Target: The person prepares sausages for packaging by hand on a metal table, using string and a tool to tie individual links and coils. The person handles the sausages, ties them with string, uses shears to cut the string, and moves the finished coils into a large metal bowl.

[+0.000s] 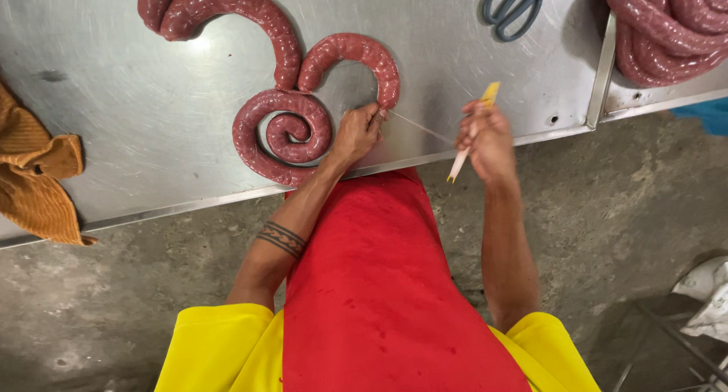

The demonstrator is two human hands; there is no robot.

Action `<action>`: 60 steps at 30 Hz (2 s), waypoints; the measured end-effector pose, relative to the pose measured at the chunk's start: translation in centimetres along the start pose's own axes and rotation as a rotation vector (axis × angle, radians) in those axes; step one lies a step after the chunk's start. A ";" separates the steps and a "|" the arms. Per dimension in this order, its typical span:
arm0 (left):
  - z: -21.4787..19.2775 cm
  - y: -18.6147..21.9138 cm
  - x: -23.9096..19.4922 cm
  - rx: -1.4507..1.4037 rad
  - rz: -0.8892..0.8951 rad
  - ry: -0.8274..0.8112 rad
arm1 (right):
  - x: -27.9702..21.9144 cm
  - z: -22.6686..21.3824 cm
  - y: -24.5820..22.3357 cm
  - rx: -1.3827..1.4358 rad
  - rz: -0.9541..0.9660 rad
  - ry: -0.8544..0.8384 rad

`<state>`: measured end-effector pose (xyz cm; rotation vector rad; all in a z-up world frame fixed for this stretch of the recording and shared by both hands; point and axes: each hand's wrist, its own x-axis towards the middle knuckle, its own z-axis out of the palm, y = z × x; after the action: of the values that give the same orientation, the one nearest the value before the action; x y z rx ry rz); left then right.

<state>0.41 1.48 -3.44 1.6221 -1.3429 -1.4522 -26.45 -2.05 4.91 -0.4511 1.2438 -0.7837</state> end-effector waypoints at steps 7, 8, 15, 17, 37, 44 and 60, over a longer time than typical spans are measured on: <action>1.8 -1.0 0.4 0.541 0.145 0.317 | -1.4 4.5 5.9 -0.020 0.422 -0.357; 1.5 -0.9 0.8 0.184 -0.025 0.166 | -1.4 4.5 6.3 -0.030 0.414 -0.377; -3.1 1.2 1.6 -0.479 -0.095 -0.451 | 0.4 1.3 5.6 -0.262 0.211 -0.062; -2.6 1.7 2.0 -0.449 -0.130 -0.407 | 0.1 1.1 4.2 -0.277 0.183 -0.061; -0.9 0.6 0.9 0.228 0.328 -0.106 | 1.5 -4.1 -8.8 -0.466 -0.256 -0.076; 0.1 0.5 2.1 -0.586 -0.229 -0.283 | -1.8 -5.2 -7.1 0.257 -0.144 0.327; -2.9 8.1 -0.3 0.714 0.524 0.308 | 4.4 3.9 2.2 -1.242 -0.579 -0.026</action>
<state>0.81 -1.49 4.63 1.6109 -2.0217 -0.4053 -21.61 -4.25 1.58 -1.8759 1.4902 -0.3665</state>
